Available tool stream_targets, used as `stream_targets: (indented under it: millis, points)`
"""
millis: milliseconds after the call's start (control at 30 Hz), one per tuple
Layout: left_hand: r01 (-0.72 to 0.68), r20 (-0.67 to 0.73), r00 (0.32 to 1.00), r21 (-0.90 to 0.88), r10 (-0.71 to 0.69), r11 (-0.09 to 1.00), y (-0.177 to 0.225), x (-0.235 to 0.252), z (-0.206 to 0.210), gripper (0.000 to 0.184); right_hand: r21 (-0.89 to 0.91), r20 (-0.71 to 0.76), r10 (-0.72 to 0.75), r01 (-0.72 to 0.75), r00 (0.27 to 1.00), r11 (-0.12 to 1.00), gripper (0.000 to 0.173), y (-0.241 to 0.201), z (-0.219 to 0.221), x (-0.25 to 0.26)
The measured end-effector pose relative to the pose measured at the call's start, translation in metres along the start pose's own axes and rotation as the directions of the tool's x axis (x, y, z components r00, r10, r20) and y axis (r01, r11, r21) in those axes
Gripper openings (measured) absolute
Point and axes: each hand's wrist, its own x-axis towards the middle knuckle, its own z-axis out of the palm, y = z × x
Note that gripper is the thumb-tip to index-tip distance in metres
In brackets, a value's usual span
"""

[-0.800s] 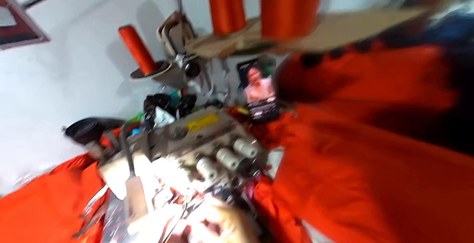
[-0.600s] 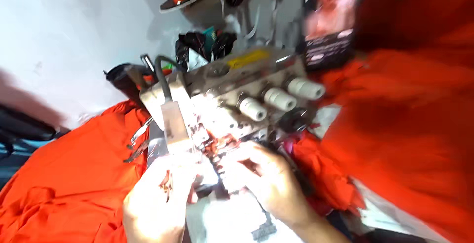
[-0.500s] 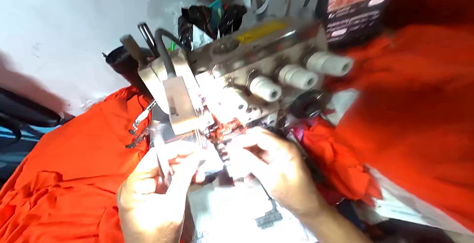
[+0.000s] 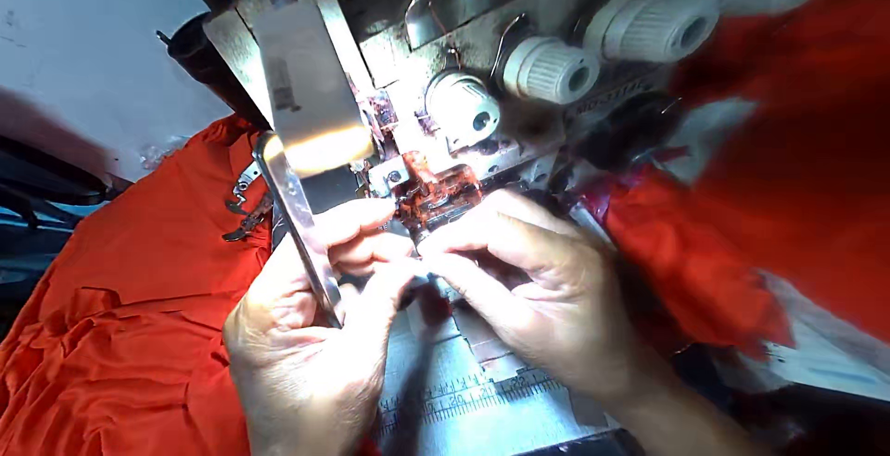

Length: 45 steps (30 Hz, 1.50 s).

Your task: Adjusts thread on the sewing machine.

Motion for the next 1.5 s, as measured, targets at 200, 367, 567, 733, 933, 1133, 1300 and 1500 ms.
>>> stream_targets:
  millis: [200,367,567,733,933,1133,1300,1500]
  points:
    - [-0.002,-0.063,0.998,0.003,0.002,1.000,0.001,0.000,0.007,0.032,0.028,-0.024,0.005,-0.004,1.000,1.000,0.008,0.004,0.001,-0.004]
    - [0.049,-0.069,0.996,-0.011,-0.050,0.999,0.004,0.001,0.009,0.031,0.153,-0.052,0.098,-0.089,0.994,0.984,0.006,0.009,-0.001,-0.007]
    - [0.082,-0.079,0.993,-0.039,-0.085,0.996,-0.001,0.002,-0.020,0.019,0.155,-0.116,0.150,-0.131,0.982,0.979,0.007,0.013,-0.001,-0.005]
    - [0.143,0.015,0.990,-0.135,-0.142,0.981,0.007,0.011,-0.077,0.039,0.121,-0.127,0.260,-0.245,0.957,0.962,0.007,0.014,0.003,0.000]
    - [0.114,0.102,0.991,-0.260,-0.090,0.959,-0.005,0.003,-0.060,0.022,0.118,-0.140,0.310,-0.295,0.940,0.948,0.006,0.017,0.007,-0.002]
    - [-0.029,0.131,0.991,-0.028,0.033,0.999,-0.015,-0.016,-0.040,0.017,0.088,-0.124,0.320,-0.311,0.939,0.946,0.007,0.017,0.007,-0.003]
    - [-0.198,0.076,0.979,0.118,0.190,0.973,-0.023,-0.021,-0.029,0.013,0.052,-0.127,0.316,-0.312,0.940,0.949,0.006,0.017,0.006,-0.003]
    - [-0.275,0.117,0.960,0.205,0.256,0.939,-0.020,-0.019,-0.025,0.010,0.062,-0.131,0.319,-0.313,0.939,0.948,0.006,0.018,0.006,-0.004]
